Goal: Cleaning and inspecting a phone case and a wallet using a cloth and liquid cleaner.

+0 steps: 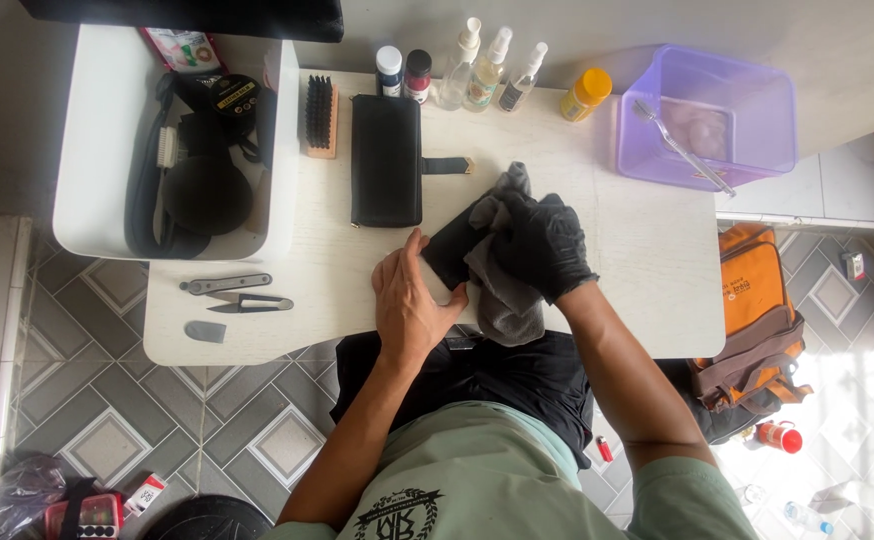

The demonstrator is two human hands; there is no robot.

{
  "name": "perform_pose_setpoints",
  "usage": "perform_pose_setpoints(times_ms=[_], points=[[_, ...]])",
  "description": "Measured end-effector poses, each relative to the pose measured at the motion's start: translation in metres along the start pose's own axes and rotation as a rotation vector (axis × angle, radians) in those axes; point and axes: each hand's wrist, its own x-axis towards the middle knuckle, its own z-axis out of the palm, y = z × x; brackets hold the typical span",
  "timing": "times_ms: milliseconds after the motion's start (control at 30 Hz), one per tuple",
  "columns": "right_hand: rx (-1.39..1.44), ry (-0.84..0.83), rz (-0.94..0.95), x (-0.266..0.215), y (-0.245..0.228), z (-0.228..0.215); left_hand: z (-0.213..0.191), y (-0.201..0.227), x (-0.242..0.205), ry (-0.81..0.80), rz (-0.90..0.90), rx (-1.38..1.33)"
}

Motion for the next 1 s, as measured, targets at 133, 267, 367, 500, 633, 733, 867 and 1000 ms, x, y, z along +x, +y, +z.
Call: perform_pose_setpoints(times_ms=[133,267,367,500,633,733,867,1000], points=[[0.152,-0.056,0.111,-0.009,0.003,-0.019,0.002,-0.003,-0.002,0.010,0.001,0.010],[0.295,-0.109,0.145,-0.019,-0.030,-0.058,0.002,-0.004,-0.001,0.006,0.030,0.023],[0.378,-0.167,0.081,-0.030,-0.043,-0.073,0.004,-0.008,-0.001,-0.004,0.045,0.023],[0.556,-0.277,-0.021,-0.041,-0.063,-0.068,0.004,-0.016,-0.001,-0.056,0.070,-0.014],[0.792,-0.232,-0.317,-0.049,-0.063,-0.076,0.002,-0.026,-0.005,-0.086,0.104,-0.050],[0.979,-0.136,-0.349,-0.057,-0.067,-0.100,-0.026,-0.006,-0.004,-0.087,0.128,-0.161],[1.168,-0.044,-0.257,-0.083,-0.071,-0.132,-0.022,-0.009,-0.024,-0.016,0.092,-0.468],[1.167,-0.094,-0.367,-0.103,-0.074,-0.126,-0.036,0.027,-0.028,-0.281,0.123,-0.934]])
